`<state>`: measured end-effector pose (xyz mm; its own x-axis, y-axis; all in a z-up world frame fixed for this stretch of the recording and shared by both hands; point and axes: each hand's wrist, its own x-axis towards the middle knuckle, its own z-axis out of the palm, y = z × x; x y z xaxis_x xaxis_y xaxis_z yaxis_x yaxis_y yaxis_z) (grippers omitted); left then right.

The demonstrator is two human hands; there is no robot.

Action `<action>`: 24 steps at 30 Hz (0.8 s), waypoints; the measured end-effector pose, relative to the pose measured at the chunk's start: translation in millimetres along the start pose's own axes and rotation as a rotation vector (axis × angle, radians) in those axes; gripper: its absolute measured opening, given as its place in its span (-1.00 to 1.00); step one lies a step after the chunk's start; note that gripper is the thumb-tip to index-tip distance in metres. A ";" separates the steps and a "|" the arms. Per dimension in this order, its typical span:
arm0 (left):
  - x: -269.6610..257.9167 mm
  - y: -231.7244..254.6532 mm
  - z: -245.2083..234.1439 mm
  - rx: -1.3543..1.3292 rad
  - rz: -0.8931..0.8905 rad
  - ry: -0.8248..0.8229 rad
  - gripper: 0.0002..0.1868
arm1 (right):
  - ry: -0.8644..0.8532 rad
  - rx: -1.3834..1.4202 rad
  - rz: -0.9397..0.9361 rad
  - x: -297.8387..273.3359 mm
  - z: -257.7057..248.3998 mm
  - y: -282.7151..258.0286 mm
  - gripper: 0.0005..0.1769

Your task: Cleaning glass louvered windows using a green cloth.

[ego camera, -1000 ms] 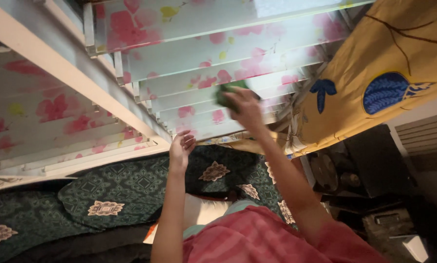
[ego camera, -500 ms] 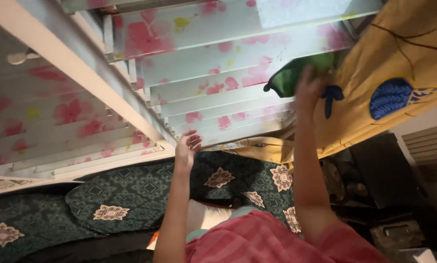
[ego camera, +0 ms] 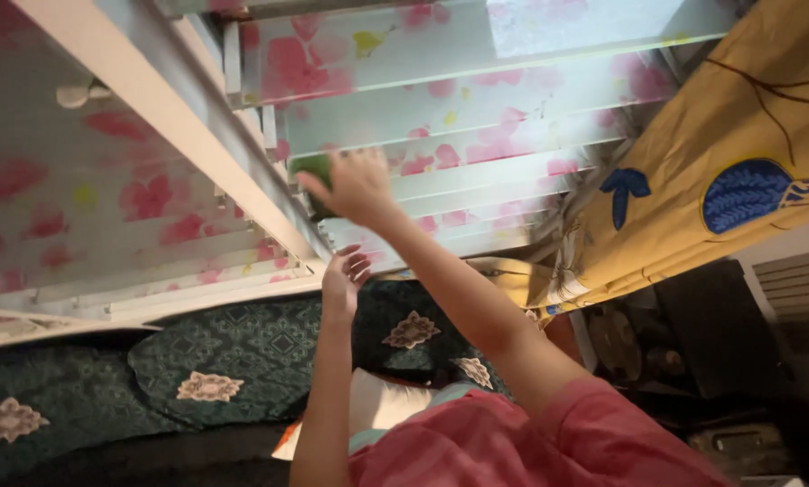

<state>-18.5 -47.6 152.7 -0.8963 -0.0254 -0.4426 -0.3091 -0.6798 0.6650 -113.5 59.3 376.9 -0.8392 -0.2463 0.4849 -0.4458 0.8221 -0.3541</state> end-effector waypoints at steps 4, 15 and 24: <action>2.3 6.6 0.6 0.010 0.017 -0.006 -0.68 | 0.085 -0.034 -0.170 1.7 3.2 14.0 -0.34; 12.2 -6.6 -5.1 0.000 -0.010 -0.028 -0.65 | -0.074 -0.276 0.267 -37.7 -130.7 302.9 -0.41; 9.0 -2.6 -6.6 0.018 0.004 -0.017 -0.67 | 0.186 -0.399 0.124 -47.9 -132.5 315.4 -0.50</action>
<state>-23.6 -51.0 143.0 -0.9028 -0.0152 -0.4297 -0.3111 -0.6668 0.6772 -172.7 398.4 348.0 -0.7922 -0.0668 0.6067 -0.1599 0.9820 -0.1007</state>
